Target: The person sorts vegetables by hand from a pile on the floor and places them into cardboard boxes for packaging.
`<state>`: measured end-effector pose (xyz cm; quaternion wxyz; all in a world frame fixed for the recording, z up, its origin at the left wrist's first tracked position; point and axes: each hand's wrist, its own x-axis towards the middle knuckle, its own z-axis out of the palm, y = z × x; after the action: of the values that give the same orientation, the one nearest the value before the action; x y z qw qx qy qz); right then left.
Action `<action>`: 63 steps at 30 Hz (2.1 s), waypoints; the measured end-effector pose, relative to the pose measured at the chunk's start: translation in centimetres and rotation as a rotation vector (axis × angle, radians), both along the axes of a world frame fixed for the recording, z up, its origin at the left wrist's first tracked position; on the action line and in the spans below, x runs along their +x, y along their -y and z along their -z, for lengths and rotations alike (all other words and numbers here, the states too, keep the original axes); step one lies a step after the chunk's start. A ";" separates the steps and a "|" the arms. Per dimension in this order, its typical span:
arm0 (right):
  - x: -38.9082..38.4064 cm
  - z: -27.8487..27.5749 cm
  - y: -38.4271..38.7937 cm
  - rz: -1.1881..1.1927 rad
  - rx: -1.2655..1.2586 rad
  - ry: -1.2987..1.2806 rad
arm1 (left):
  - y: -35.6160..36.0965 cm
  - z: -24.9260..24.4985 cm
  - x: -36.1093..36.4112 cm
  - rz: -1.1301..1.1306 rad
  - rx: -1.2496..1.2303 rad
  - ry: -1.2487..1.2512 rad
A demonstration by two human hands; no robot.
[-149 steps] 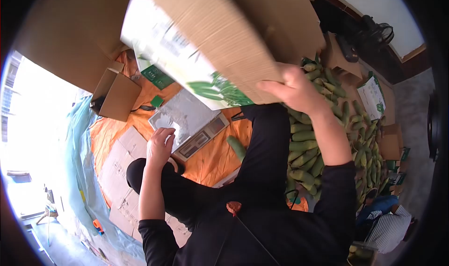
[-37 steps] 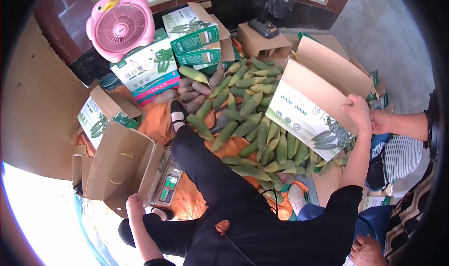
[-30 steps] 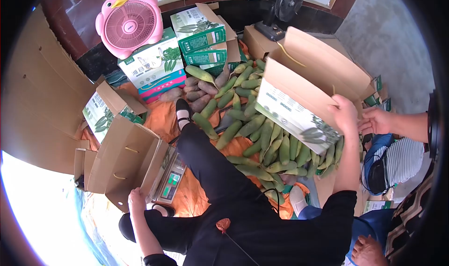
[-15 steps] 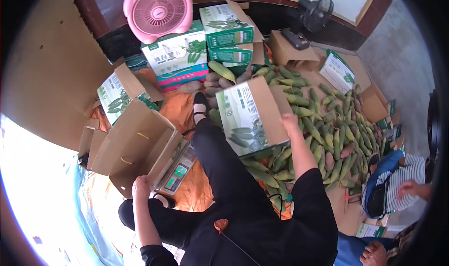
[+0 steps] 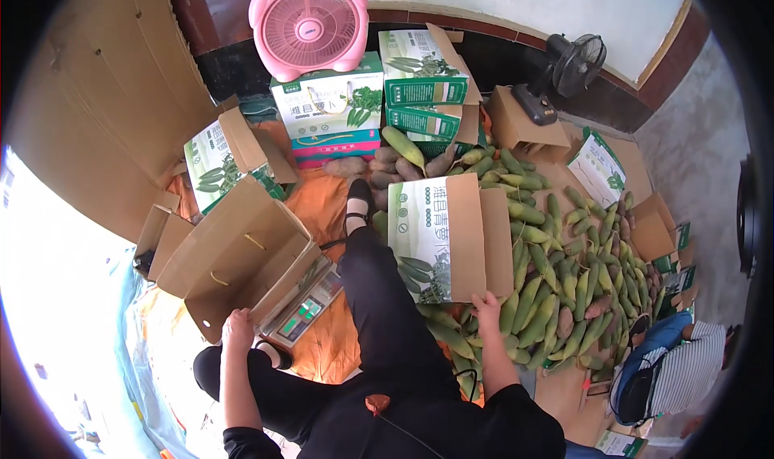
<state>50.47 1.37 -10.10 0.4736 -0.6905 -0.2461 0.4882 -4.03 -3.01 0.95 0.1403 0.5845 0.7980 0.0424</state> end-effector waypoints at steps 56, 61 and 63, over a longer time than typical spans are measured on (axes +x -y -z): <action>-0.2 11.7 1.6 -0.682 -0.233 0.472 | -0.9 0.5 -0.9 0.060 -0.066 0.064; 0.2 10.9 3.6 -0.597 -0.281 0.437 | -1.1 0.3 -0.6 0.066 -0.047 0.160; 0.6 10.5 4.8 -0.565 -0.300 0.409 | -1.0 0.0 -0.6 0.077 -0.075 0.179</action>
<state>51.03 -3.38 -20.58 0.1551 -0.7401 -0.4422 0.4824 -4.60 -1.99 0.92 0.2345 0.6030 0.7602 0.0592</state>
